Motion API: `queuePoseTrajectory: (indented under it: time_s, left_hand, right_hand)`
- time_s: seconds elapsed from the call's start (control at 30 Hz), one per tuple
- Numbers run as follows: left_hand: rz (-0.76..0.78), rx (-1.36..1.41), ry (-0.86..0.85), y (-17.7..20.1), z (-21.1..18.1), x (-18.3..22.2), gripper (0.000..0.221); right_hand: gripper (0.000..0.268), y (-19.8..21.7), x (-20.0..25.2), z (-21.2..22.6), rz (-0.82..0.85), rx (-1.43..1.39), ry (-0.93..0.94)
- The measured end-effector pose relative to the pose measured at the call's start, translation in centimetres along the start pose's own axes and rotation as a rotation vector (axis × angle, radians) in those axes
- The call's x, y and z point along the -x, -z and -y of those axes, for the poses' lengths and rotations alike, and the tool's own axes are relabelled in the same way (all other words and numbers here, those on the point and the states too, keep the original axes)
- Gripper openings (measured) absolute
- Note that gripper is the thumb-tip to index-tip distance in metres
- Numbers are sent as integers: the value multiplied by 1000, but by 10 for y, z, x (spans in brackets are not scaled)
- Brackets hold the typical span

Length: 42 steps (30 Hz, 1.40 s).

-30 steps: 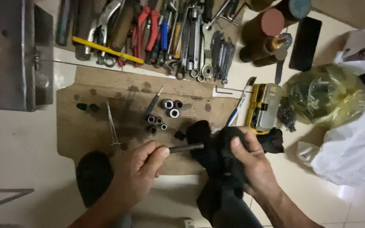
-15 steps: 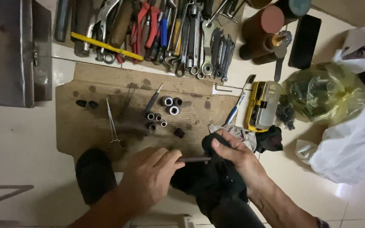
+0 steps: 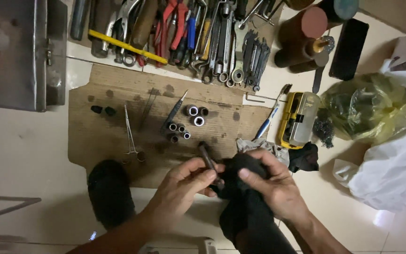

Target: Cleaning, inspecting, and organizing small mechanical sockets and parts on a cardboard workspace.

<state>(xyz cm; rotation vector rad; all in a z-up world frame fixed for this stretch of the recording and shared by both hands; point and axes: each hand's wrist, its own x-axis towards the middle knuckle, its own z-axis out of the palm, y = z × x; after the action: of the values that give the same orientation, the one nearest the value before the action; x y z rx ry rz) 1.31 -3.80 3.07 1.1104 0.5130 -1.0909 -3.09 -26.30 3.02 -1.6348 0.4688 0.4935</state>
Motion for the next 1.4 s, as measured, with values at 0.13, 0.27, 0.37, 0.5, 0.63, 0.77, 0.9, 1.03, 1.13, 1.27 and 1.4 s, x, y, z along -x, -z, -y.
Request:
queuePoseTrajectory:
  time_s: [0.13,0.27,0.37,0.5,0.63,0.77,0.9,1.03,1.13,1.27,1.4]
  left_hand:
    - [155,-62,15,5,4,2,17]
    - [264,-322,1,5,8,6,19]
    - [274,-380,30,5,4,10,22]
    - [296,-558,36,3,-2,9,23]
    - [186,-513,197,0,-14,11,27]
    - [-30,-399,218,11,-5,2,29]
    - [-125,-170,120,24,9,-15,25]
    - [-200,-252,241,8,-30,0,29]
    - [-281,-383,416,5,-42,-5,47]
    - [-288,-215,290,12,-30,-9,34]
    - [-81,-111,-29,36,27,-37,30]
  right_hand:
    - [31,-1,10,16,-135,126,54]
    - [35,-22,12,31,82,107,359]
    - [27,-24,13,20,68,187,238]
    - [18,-17,4,-8,-132,0,-61]
    - [20,10,-12,-20,-348,17,-52]
    - [39,33,-26,-53,-277,540,-221]
    - [46,7,-21,-32,-176,1066,596]
    - [45,-32,-11,0,183,554,338]
    - [16,-52,-19,0,217,335,60]
    - [15,-54,-31,-10,192,137,-180]
    - [21,-40,-55,25,141,177,-295]
